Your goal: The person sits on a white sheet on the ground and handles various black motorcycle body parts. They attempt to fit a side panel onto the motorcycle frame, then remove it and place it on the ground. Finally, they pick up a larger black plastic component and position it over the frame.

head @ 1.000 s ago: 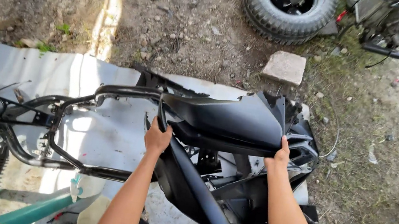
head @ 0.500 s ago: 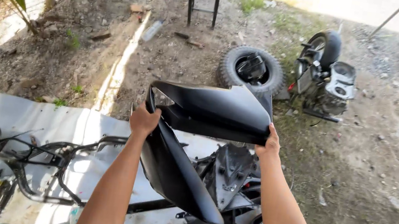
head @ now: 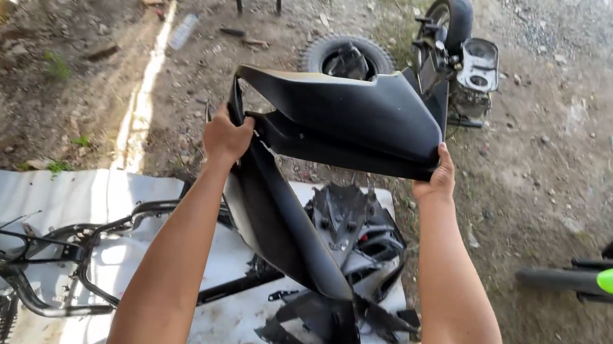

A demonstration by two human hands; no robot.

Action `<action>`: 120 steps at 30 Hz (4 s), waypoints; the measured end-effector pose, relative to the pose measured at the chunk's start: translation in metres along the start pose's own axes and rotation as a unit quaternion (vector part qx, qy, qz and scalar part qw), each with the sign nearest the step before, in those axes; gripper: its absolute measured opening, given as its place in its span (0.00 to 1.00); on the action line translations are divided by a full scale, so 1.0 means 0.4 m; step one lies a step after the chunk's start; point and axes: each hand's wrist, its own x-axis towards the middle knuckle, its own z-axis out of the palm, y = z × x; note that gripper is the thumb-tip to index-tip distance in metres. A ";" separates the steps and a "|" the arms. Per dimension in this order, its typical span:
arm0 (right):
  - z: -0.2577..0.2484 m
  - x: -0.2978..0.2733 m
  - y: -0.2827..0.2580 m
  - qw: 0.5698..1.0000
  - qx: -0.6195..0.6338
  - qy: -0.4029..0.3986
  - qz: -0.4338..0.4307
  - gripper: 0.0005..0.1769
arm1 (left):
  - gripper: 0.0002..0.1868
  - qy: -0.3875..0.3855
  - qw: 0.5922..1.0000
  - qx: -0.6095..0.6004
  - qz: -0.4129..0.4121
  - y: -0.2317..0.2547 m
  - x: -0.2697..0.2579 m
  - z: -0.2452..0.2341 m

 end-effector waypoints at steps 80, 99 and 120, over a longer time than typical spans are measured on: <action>-0.383 1.149 -0.509 0.864 -0.267 -0.087 0.417 0.54 | 0.23 0.302 0.803 -0.442 -0.262 0.439 -0.159 1.322; -0.312 1.560 -0.583 0.811 -0.364 0.048 0.455 0.61 | 0.29 0.294 0.852 -0.279 -0.332 0.610 0.153 1.518; -0.021 2.158 -0.221 0.809 -0.380 0.092 0.439 0.57 | 0.41 0.274 0.898 -0.121 -0.323 0.445 0.816 1.609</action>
